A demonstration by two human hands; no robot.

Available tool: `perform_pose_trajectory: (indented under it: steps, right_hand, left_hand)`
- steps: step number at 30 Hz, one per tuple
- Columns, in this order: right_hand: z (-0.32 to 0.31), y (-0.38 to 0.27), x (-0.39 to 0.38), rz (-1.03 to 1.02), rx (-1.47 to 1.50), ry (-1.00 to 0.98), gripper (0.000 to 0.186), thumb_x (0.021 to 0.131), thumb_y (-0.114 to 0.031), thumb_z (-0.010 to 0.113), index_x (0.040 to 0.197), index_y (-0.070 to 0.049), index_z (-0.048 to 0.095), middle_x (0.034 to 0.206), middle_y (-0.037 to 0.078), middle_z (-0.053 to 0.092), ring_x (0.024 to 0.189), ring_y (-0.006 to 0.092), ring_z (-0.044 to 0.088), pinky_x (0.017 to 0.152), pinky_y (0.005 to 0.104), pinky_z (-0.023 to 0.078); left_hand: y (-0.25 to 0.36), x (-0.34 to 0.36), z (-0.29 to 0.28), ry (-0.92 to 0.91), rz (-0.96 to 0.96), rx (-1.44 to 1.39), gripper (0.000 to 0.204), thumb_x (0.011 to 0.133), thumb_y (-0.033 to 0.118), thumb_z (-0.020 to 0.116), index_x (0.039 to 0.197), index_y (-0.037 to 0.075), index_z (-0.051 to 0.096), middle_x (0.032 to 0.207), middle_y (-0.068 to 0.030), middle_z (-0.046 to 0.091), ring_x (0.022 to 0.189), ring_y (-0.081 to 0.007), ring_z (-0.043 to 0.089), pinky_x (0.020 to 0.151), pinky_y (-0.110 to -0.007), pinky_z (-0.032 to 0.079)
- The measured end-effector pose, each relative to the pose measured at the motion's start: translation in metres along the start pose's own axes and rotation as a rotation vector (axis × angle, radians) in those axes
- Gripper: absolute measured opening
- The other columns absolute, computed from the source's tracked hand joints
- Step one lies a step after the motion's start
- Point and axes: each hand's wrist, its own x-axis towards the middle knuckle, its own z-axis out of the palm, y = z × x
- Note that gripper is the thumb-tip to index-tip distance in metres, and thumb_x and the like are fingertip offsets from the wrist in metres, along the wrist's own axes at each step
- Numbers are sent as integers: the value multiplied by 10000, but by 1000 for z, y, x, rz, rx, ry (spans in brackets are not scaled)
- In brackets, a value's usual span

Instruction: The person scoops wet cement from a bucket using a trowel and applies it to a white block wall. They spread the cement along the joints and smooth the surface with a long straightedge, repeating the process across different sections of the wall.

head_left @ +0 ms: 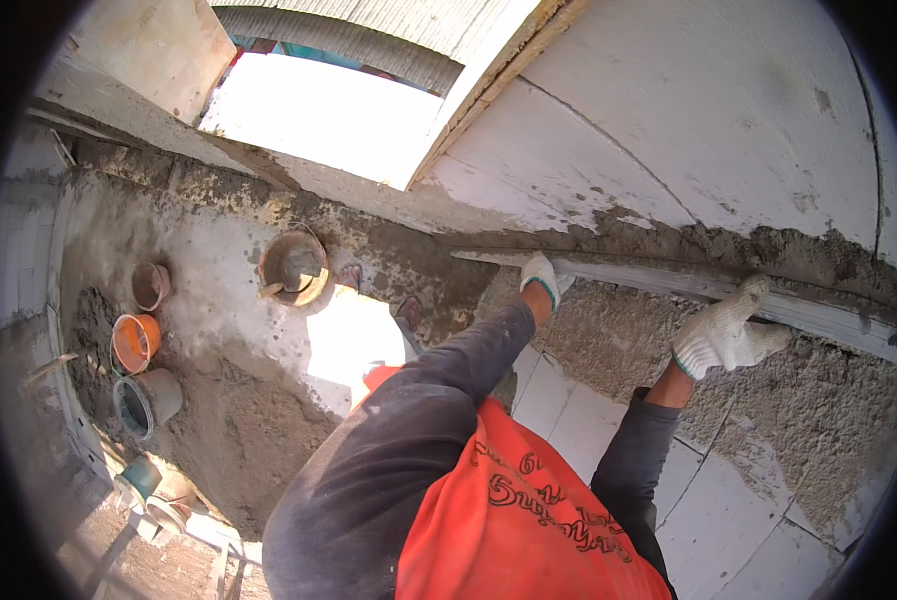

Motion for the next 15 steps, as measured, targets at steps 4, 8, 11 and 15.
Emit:
perform_pose_trajectory:
  steps: [4,8,11,15]
  right_hand:
    - [-4,15,42,112,497,46,740,978,-486,697,1276,161,497,1124,287,660,826,306,724,674,382,638]
    - [4,27,35,47,417,71,750,975,-471,711,1314,161,489,1147,287,653,858,321,724,694,379,637]
    - [10,3,-13,17,246,56,804,979,-531,677,1325,166,477,1134,308,648,859,344,732,672,382,639]
    - [17,21,-22,-39,-24,45,869,977,-608,631,1304,181,475,1092,332,644,809,372,733,599,390,628]
  left_hand:
    - [-39,-26,25,-21,-121,56,598,1130,419,357,1619,91,251,1471,-251,473,1215,-371,610,961,-476,626]
    - [-40,-35,33,101,-28,-19,543,1126,408,373,1564,93,310,1400,-232,514,1159,-357,622,949,-478,629]
    - [3,10,-1,112,24,-27,487,1122,428,369,1422,59,471,1309,-187,558,1128,-323,626,972,-497,613]
    - [12,15,1,158,-20,2,490,1122,437,370,1409,57,487,1364,-189,536,1179,-329,613,976,-495,609]
